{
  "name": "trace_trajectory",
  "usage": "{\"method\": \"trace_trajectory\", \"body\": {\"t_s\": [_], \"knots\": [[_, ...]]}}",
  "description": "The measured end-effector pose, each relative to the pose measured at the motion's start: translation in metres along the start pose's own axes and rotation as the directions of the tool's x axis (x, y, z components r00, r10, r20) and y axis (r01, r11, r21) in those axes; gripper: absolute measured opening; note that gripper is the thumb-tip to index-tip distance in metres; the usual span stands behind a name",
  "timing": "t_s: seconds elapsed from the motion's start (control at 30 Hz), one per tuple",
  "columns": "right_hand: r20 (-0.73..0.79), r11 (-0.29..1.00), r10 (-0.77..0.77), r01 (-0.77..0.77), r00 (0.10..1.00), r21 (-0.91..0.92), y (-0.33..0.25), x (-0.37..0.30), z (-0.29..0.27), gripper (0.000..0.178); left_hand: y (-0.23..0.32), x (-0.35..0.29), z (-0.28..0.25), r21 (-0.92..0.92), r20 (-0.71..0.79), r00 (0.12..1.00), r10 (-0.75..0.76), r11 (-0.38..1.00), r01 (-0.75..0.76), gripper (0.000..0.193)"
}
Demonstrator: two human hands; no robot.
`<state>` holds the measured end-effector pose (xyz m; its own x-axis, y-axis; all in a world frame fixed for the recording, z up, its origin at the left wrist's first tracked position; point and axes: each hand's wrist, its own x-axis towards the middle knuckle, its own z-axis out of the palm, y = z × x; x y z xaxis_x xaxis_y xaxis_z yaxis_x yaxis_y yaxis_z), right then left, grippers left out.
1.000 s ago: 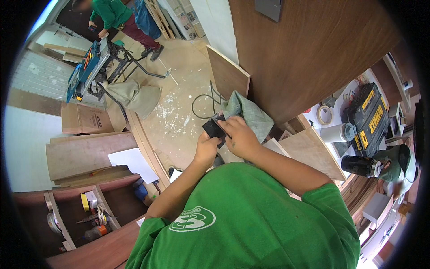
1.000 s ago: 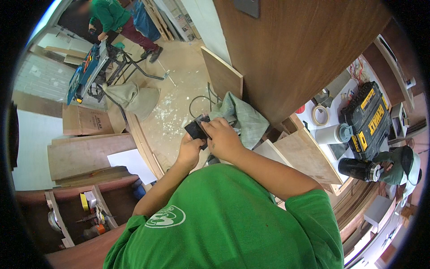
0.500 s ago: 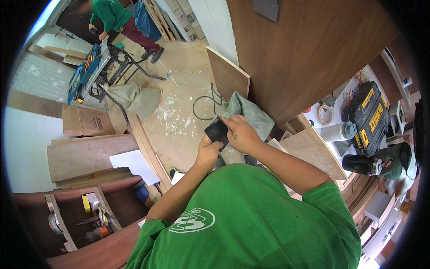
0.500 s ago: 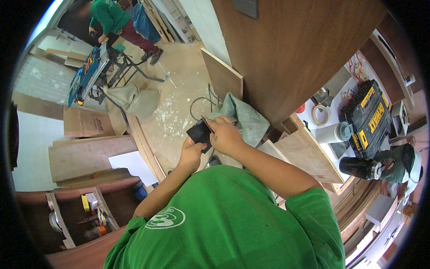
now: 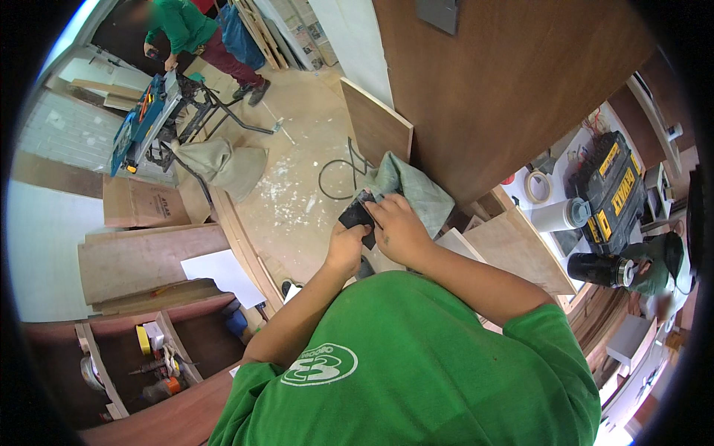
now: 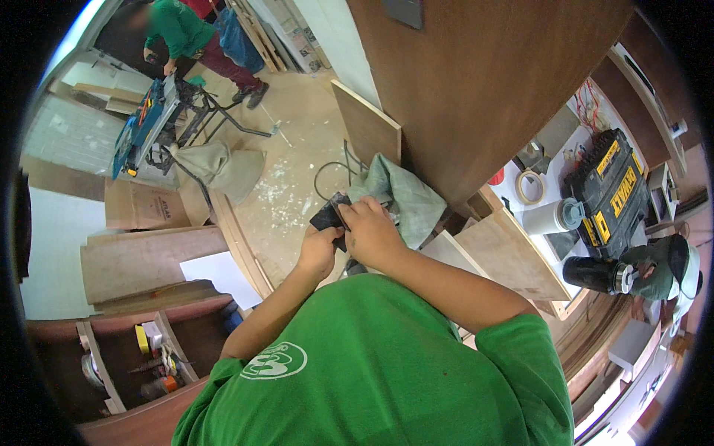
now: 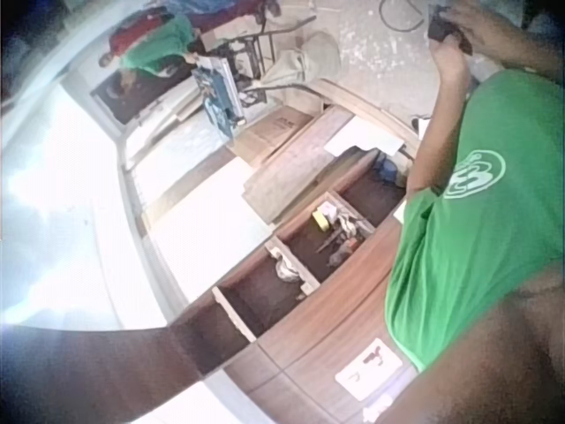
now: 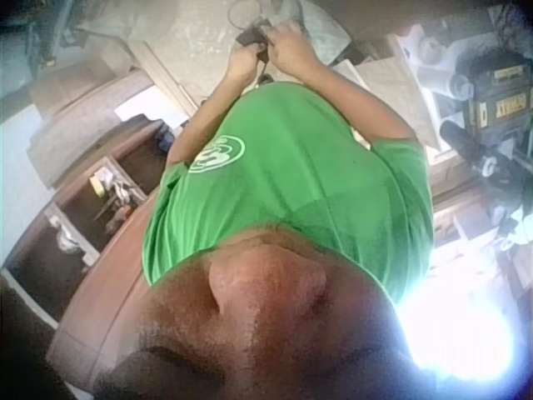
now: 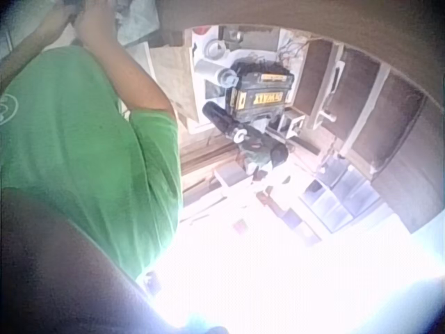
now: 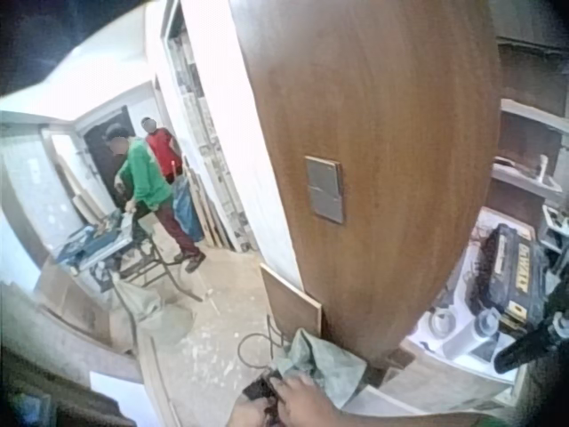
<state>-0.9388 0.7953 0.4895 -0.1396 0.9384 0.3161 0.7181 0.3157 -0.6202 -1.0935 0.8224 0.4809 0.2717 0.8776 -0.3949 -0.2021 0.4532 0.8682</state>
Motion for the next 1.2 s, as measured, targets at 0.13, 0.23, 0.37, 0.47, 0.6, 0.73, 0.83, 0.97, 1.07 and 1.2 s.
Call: {"method": "trace_trajectory", "body": {"t_s": [0.13, 0.23, 0.37, 0.47, 0.6, 0.73, 0.83, 0.97, 1.07, 1.2], "knots": [[0.005, 0.99, 0.105, -0.105, 0.994, 0.099, 0.008, 0.003, 0.005, 0.041, -0.004, 0.0, 0.003, 0.018, 0.004, 1.0, -0.015, 1.0, 0.015, 0.043], [0.055, 0.977, 0.161, -0.167, 0.985, 0.132, 0.018, 0.006, 0.006, 0.04, -0.006, -0.002, 0.004, 0.046, 0.01, 1.0, -0.017, 0.999, 0.017, 0.041], [0.036, 0.987, 0.137, -0.14, 0.99, 0.077, 0.027, 0.004, 0.011, 0.041, -0.011, 0.0, 0.002, 0.015, 0.038, 0.999, -0.014, 1.0, 0.014, 0.04], [0.031, 0.984, 0.149, -0.152, 0.988, 0.098, 0.028, 0.006, 0.012, 0.041, -0.015, 0.004, -0.002, 0.031, 0.039, 0.999, -0.016, 0.999, 0.015, 0.041], [0.029, 0.979, 0.178, -0.18, 0.984, 0.094, 0.033, 0.007, 0.017, 0.041, -0.017, 0.009, -0.001, -0.006, 0.061, 0.998, -0.031, 0.999, 0.031, 0.043], [0.021, 0.978, 0.185, -0.186, 0.983, 0.093, 0.034, 0.008, 0.015, 0.042, -0.019, 0.012, 0.0, -0.03, 0.058, 0.998, -0.028, 0.999, 0.029, 0.045], [0.044, 0.969, 0.22, -0.224, 0.974, 0.105, 0.035, 0.009, 0.016, 0.043, -0.021, 0.013, 0.002, -0.058, 0.059, 0.998, -0.027, 0.998, 0.031, 0.045], [0.026, 0.97, 0.226, -0.228, 0.974, 0.085, 0.036, 0.011, 0.017, 0.044, -0.021, 0.019, 0.0, -0.051, 0.074, 0.996, -0.054, 0.997, 0.058, 0.047], [0.026, 0.974, 0.219, -0.22, 0.975, 0.057, 0.036, 0.01, 0.019, 0.045, -0.022, 0.021, 0.003, -0.068, 0.073, 0.996, -0.048, 0.996, 0.053, 0.048], [0.01, 0.981, 0.188, -0.189, 0.982, 0.035, 0.032, 0.006, 0.017, 0.046, -0.016, 0.026, 0.009, -0.063, 0.039, 0.997, -0.069, 0.995, 0.072, 0.046]]}}
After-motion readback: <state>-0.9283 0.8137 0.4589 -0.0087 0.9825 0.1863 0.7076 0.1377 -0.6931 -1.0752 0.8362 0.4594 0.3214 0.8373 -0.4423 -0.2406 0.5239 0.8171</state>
